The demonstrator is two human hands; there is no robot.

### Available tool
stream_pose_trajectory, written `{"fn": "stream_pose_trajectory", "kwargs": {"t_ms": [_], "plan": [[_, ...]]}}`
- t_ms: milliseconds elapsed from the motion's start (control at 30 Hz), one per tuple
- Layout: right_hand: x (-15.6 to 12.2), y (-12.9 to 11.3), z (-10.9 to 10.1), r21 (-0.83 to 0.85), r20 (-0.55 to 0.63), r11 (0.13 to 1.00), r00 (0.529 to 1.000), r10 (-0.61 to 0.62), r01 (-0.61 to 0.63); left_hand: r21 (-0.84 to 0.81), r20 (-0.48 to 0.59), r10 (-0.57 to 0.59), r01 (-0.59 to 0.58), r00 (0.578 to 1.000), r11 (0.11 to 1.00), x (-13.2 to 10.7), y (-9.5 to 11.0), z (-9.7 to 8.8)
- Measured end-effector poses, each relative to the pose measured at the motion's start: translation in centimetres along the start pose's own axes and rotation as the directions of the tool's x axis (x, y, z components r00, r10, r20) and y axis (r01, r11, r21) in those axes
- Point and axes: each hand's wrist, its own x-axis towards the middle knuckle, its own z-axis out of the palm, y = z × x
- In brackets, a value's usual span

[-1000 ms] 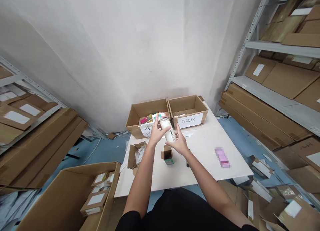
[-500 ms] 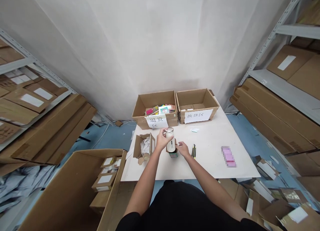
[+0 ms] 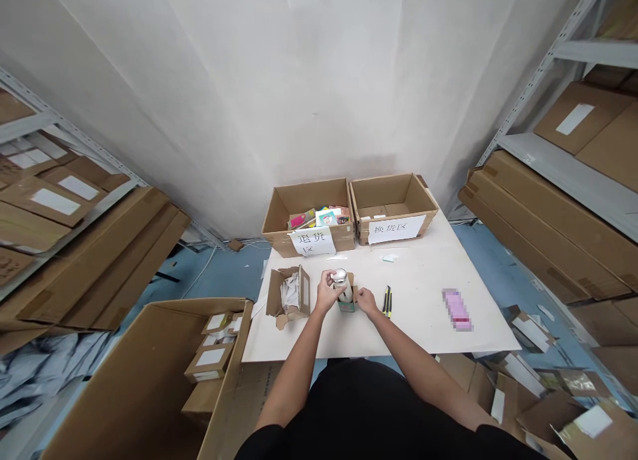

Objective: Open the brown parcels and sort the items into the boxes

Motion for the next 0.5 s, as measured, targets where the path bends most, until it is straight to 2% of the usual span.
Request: {"fn": "stream_pose_trajectory", "kwargs": {"t_ms": [100, 200, 267, 333, 400, 467, 500], "plan": [[0.1, 0.0, 0.1, 0.011, -0.009, 1.000, 1.000, -0.001, 0.001, 0.138, 0.066, 0.023, -0.032, 0.998, 0.990, -0.4, -0.9, 0.2], [0.2, 0.0, 0.2, 0.021, -0.016, 1.000, 1.000, -0.008, 0.008, 0.307, 0.213, 0.002, -0.069, 0.977, 0.949, -1.4, -2.5, 0.3], [0.2, 0.1, 0.1, 0.026, -0.019, 1.000, 1.000, -0.013, 0.013, 0.348, 0.267, -0.012, -0.085, 0.964, 0.934, -2.2, -3.9, 0.2], [0.2, 0.2, 0.1, 0.032, -0.025, 0.999, 1.000, -0.015, 0.016, 0.330, 0.191, -0.017, -0.048, 0.981, 0.943, -2.7, -5.5, 0.0], [0.1, 0.3, 0.1, 0.037, -0.035, 0.999, 0.999, -0.015, 0.016, 0.262, 0.007, -0.084, 0.079, 0.996, 0.962, -2.8, -6.9, -0.5], [0.0, 0.4, 0.2, 0.041, -0.056, 0.999, 0.998, -0.013, 0.015, 0.178, -0.104, -0.211, 0.226, 0.972, 0.958, -2.3, -7.9, -0.9], [-0.1, 0.3, 0.3, 0.047, -0.076, 0.999, 0.997, -0.017, 0.020, 0.149, -0.098, -0.266, 0.279, 0.959, 0.949, -2.0, -8.3, -1.0]]}}
